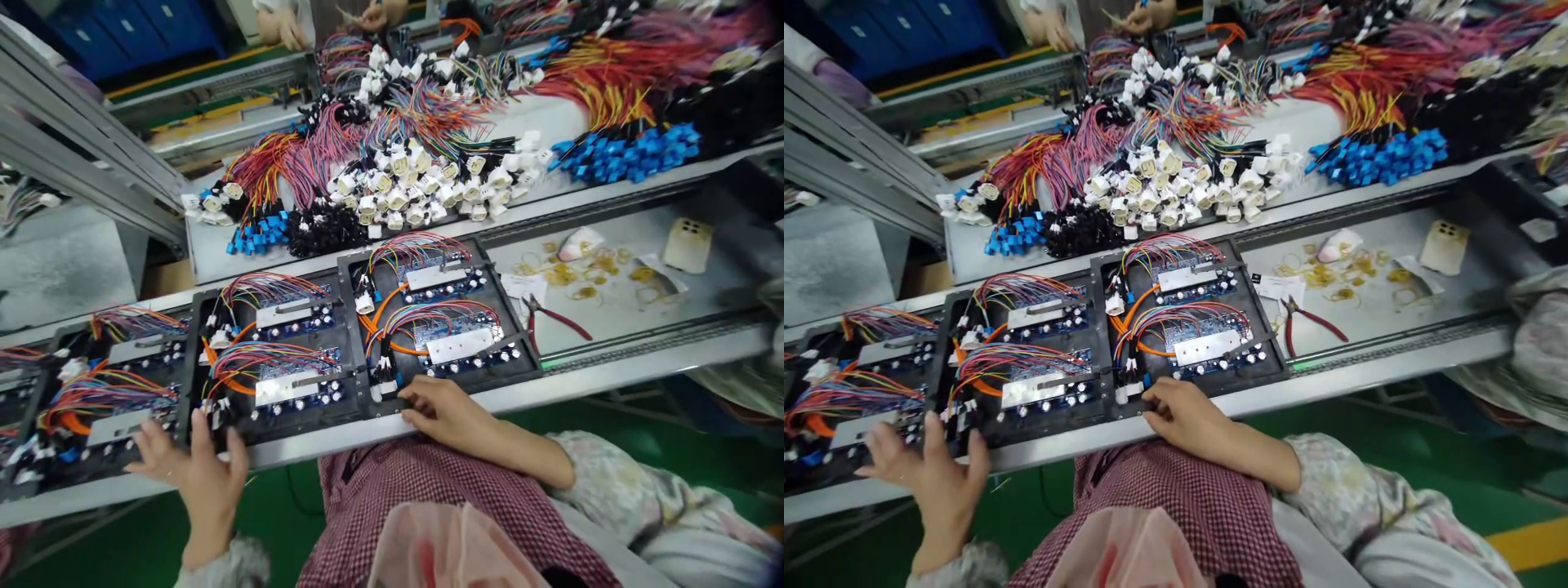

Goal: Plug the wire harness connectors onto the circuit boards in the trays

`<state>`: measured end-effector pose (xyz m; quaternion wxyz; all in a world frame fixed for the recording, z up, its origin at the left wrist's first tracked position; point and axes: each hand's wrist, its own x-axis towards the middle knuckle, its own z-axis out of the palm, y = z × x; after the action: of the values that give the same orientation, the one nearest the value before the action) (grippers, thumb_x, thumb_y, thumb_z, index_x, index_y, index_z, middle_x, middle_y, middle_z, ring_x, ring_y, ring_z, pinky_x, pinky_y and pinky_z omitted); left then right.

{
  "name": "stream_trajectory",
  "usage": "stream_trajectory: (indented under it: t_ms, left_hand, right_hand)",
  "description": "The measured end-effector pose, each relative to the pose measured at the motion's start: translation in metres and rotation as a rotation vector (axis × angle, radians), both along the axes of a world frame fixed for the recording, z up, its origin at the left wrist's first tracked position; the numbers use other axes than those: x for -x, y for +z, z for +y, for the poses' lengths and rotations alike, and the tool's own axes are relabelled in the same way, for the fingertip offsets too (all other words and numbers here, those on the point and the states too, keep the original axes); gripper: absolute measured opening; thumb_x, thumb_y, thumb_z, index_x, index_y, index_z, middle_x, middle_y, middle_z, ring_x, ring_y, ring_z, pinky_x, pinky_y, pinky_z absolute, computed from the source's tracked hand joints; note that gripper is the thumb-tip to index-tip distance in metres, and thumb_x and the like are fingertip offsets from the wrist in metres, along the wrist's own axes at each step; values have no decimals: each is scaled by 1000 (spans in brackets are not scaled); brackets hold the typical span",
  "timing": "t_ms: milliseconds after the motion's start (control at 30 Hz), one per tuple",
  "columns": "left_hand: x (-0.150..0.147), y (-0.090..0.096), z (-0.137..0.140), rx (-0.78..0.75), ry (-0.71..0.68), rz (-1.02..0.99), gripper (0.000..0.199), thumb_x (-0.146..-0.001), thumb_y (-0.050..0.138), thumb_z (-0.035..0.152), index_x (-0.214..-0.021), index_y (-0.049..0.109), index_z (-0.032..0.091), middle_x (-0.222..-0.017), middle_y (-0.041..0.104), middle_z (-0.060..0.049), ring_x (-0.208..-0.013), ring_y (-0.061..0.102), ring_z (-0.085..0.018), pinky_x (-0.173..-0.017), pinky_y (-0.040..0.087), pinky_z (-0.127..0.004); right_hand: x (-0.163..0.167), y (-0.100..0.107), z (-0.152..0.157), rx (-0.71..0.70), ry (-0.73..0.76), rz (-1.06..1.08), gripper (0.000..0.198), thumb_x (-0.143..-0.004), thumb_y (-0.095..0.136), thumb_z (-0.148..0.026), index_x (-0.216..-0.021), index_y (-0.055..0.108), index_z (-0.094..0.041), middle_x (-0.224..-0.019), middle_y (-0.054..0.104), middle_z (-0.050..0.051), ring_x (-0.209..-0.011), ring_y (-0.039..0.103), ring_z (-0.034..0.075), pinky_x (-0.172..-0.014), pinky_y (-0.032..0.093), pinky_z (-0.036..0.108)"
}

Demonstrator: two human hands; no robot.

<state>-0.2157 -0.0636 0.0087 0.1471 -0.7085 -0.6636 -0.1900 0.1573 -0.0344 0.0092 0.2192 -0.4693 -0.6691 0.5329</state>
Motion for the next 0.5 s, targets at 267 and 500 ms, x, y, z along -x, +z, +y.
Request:
stream_trajectory:
  t_ms: [267, 500]
  left_hand:
    - [-141, 8, 17, 15, -415, -212, 91, -85, 66, 16, -159, 16, 37, -170, 1, -5, -156, 4, -33, -120, 8, -65]
    - [-211, 0, 31, 214, -595, -174, 88, -86, 71, 40, -158, 22, 33, -169, -8, -12, -155, 1, -40, -119, 11, -67]
  right_hand:
    - [-88, 24, 11, -757, -289, -648, 28, -96, 57, -40, -105, 71, -17, -88, 70, 7, -84, 63, 22, -70, 45, 33]
    - [-107, 1, 22, -787, -194, -670, 22, -98, 55, -33, -88, 69, -19, -82, 69, 4, -80, 58, 19, -70, 43, 30]
